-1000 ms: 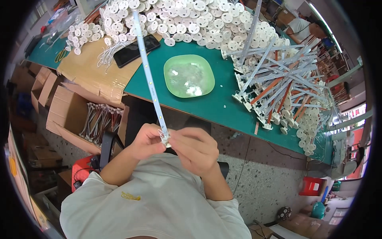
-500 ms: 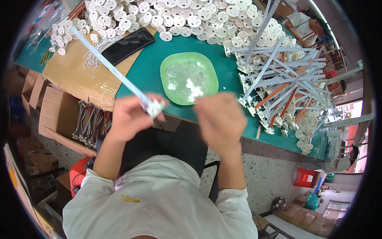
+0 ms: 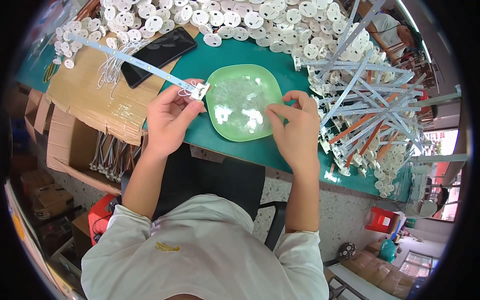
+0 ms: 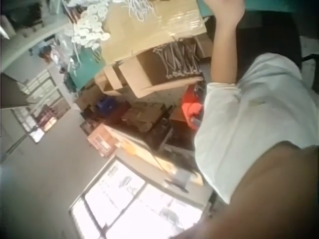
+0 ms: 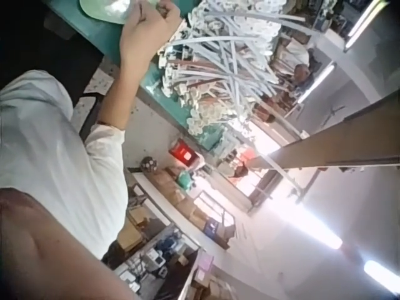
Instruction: Assembling LED light strips by inserting them into white plastic bases.
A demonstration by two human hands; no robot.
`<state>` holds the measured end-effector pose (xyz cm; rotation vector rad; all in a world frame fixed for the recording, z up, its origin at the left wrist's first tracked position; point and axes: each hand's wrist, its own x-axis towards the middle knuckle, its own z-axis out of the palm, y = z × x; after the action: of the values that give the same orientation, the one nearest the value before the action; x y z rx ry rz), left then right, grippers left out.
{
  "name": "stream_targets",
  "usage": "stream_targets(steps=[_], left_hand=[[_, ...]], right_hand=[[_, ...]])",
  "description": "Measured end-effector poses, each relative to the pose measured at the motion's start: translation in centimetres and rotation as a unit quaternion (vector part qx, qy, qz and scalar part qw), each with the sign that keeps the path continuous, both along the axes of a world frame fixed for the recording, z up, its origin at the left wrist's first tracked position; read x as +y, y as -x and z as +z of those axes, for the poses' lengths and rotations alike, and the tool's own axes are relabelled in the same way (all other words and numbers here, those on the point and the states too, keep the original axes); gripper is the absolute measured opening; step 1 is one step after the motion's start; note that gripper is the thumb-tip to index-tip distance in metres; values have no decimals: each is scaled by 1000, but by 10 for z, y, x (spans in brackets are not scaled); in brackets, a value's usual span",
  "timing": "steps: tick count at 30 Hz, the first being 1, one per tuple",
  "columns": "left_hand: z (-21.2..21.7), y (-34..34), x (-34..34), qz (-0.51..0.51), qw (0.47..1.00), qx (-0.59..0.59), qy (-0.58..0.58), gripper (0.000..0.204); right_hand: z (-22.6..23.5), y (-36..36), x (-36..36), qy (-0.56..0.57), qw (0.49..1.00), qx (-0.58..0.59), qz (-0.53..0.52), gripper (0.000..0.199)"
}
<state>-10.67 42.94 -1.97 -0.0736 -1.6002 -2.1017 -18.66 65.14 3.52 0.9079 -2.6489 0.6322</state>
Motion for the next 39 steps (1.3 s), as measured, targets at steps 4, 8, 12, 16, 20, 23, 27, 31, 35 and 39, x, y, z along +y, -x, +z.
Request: stream_targets(steps=[4,8,12,16,20,23,27,31,35,39], left_hand=[[1,3,0,3,1000,0,25,30],[-4,5,2,18,999,-6,50,28],[-1,1,8,22,997,-6,76,27],[-7,-8,7,43,996,4,84,28],[15,-45,31,71,987,143,16,36],[40,-93,65,-37,982,181,-32,47],[37,-127,105,-104,979,79,-155,67],[44,-142,106,-76,985,29,-154,71],[41,-145,105,-141,953,98,-248,46],[33,-146,106,-136,957,79,-243,47]], right_hand=[[2,-11,7,80,996,-41,-15,14],[-1,-13,14,110,994,-12,19,14],[-5,-15,24,182,983,11,16,11],[0,-52,28,268,962,-49,-14,10],[-27,-111,25,566,773,-269,96,11],[-41,-159,15,660,638,-372,135,7],[-37,-188,-5,677,553,-479,79,10],[-46,-201,-6,643,645,-398,108,11],[-39,-199,6,466,861,-144,146,18],[-37,-201,10,364,917,-40,156,18]])
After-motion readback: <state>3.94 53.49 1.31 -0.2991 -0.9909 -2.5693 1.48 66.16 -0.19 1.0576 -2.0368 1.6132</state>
